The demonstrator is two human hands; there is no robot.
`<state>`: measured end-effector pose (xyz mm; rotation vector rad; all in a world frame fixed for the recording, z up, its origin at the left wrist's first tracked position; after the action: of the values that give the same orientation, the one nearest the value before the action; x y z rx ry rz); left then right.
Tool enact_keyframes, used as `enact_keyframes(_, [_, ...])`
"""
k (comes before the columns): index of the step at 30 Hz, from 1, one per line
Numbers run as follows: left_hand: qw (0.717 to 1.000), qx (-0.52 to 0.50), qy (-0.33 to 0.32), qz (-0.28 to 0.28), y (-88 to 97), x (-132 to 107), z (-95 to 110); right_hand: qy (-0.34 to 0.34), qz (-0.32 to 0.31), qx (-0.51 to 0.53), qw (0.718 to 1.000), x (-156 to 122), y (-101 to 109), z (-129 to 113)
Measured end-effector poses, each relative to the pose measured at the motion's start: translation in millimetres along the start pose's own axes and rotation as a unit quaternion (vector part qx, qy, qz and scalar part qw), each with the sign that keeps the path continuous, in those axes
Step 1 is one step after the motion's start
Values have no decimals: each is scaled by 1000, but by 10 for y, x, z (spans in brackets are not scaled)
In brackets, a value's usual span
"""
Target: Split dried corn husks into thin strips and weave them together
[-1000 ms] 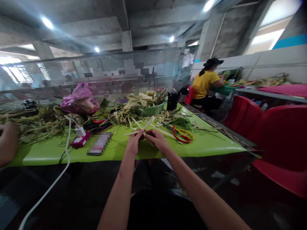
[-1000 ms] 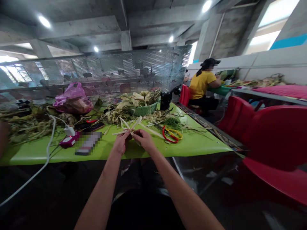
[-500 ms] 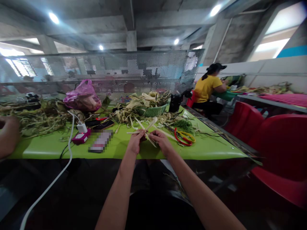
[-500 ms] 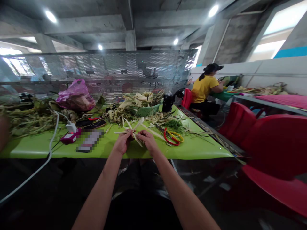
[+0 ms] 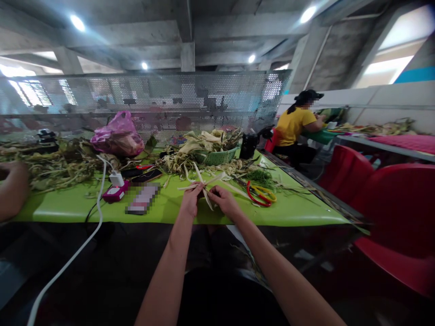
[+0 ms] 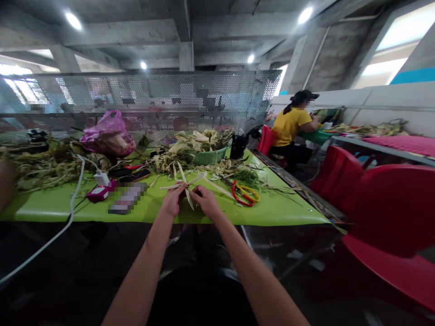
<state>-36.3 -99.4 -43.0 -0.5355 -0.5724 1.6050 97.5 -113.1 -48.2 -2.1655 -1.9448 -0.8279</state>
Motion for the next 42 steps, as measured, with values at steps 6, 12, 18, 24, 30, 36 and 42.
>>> enact_keyframes(6, [1000, 1, 19, -6, 5, -32, 35, 34, -2, -35, 999, 8, 13, -8])
enact_keyframes(12, [999, 23, 38, -32, 34, -22, 40, 22, -1, -20, 1000, -13, 15, -21])
enact_keyframes(18, [996, 84, -4, -31, 7, -17, 2, -64, 83, 132, 986, 1, 47, -28])
enact_keyframes(24, [976, 186, -57, -97, -52, -89, -10, -88, 134, 175, 971, 1, 75, -28])
enact_keyframes(30, [969, 195, 2, -149, -82, -124, -12, -99, 170, 200, 960, -2, 70, 17])
enact_keyframes(36, [963, 204, 13, -178, -93, -140, 2, -98, 178, 199, 959, -4, 89, -22])
enact_keyframes(42, [984, 159, -16, -85, -36, -66, -33, -91, 126, 173, 973, 22, 96, -36])
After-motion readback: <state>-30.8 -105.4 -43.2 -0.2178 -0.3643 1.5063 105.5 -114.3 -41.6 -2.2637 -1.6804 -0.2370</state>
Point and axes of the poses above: each hand's wrist, its own x-axis towards the middle knuckle, its own y-axis out of the back of the hand, z = x × y, the point moved 1 cm from there along x, towards the middle knuckle, and after that the axes turned 10 degrees about z, right-handed, at the moved point
